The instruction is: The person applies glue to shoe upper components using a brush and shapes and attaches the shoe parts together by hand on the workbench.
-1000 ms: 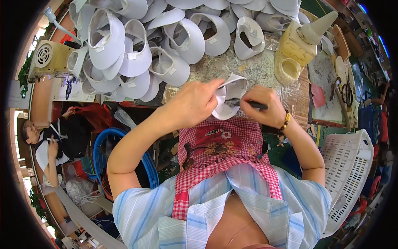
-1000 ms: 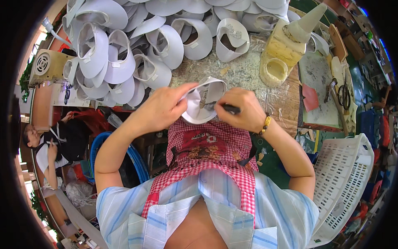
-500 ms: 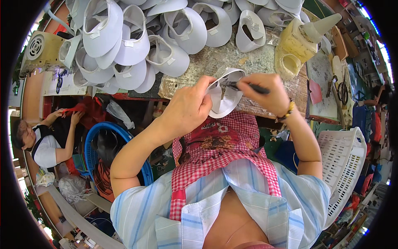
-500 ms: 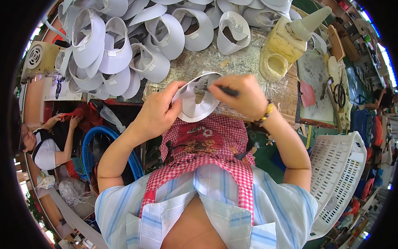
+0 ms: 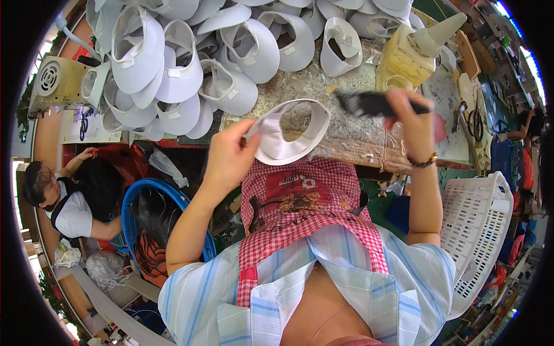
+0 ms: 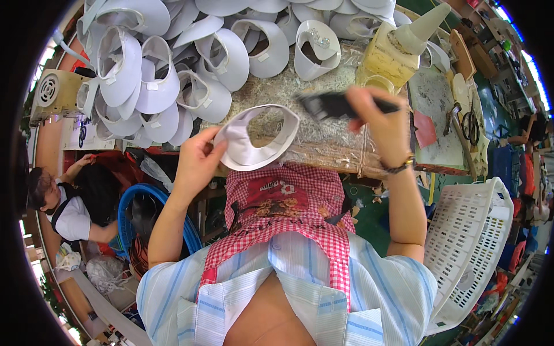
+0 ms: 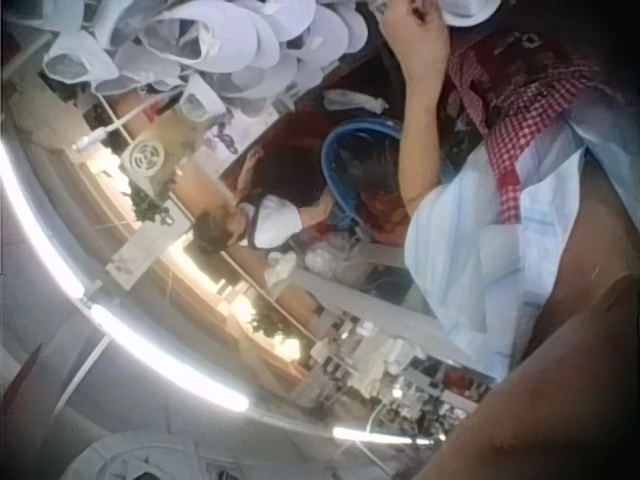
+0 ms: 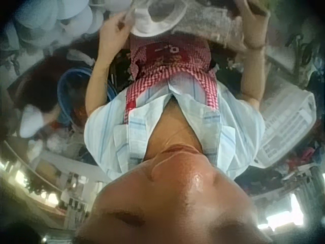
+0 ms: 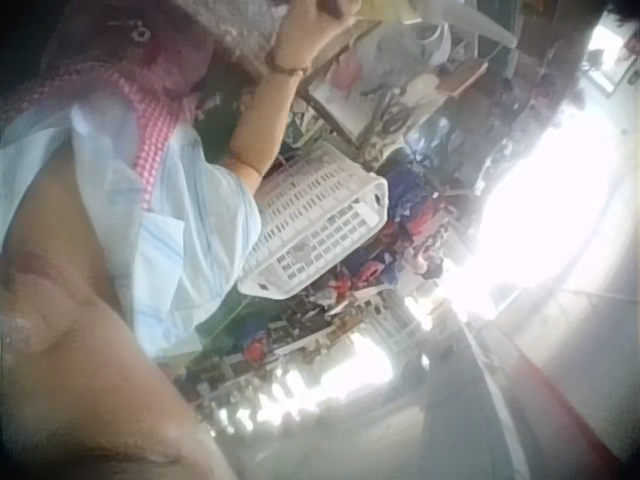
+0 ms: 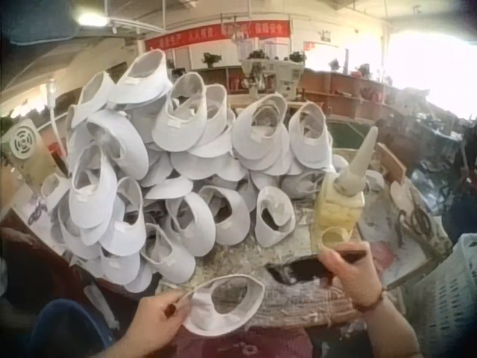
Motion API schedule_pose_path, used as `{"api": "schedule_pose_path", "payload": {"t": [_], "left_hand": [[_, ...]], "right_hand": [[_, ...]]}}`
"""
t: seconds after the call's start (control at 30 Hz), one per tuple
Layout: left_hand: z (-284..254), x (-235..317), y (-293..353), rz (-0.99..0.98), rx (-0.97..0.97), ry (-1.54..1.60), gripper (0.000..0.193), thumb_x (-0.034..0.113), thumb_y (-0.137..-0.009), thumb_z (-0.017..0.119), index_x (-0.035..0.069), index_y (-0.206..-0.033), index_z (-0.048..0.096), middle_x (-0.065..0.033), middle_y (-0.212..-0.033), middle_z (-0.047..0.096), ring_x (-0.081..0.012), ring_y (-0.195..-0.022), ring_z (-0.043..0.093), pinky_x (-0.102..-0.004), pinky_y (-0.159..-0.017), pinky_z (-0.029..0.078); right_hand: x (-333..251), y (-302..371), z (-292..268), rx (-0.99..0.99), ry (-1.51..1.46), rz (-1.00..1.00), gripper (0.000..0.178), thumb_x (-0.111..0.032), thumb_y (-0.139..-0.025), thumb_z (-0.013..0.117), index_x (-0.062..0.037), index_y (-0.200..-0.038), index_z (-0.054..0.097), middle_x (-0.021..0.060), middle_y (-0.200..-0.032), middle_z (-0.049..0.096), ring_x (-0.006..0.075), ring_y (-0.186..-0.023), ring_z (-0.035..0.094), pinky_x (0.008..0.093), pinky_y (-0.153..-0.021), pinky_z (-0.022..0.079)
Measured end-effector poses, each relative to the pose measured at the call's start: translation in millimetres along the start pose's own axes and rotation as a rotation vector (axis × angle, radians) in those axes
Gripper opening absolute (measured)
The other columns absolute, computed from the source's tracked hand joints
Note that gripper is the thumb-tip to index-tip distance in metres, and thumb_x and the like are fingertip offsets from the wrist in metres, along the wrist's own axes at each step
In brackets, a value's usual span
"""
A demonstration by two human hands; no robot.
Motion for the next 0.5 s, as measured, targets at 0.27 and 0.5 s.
{"api": "schedule_pose_path", "payload": {"t": [0.27,0.5], "left_hand": [[-58,-12,-4,0.033,0.318,0.575,0.023,-0.001,-0.084,0.062,-0.003,-0.106,0.062,-0.0056,-0.090,0.068,-0.0095,-0.077,0.063,-0.0244,-0.064,0.051],[-6,70,26,1.037,0.201,-0.798,0.027,0.005,-0.070,0.065,0.005,-0.097,0.068,-0.0072,-0.092,0.064,-0.0245,-0.079,0.064,-0.0327,-0.065,0.054]], "right_hand": [[6,-31,-87,0.256,0.425,-0.023,0.032,-0.031,-0.080,0.071,0.0012,-0.080,0.069,0.0054,-0.060,0.062,0.0073,-0.051,0.057,0.0219,-0.047,0.044],[-1,-11,-61,0.214,0.883,-0.316,0.028,-0.030,-0.086,0.065,-0.0029,-0.084,0.068,0.0108,-0.068,0.066,0.0208,-0.051,0.059,0.0307,-0.052,0.046]]}}
Point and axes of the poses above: each hand's wrist, its own y-axis away from the middle knuckle, its own z-axis out of the palm, x = y × z, the point moved 7 cm from there along -y, towards the middle knuckle
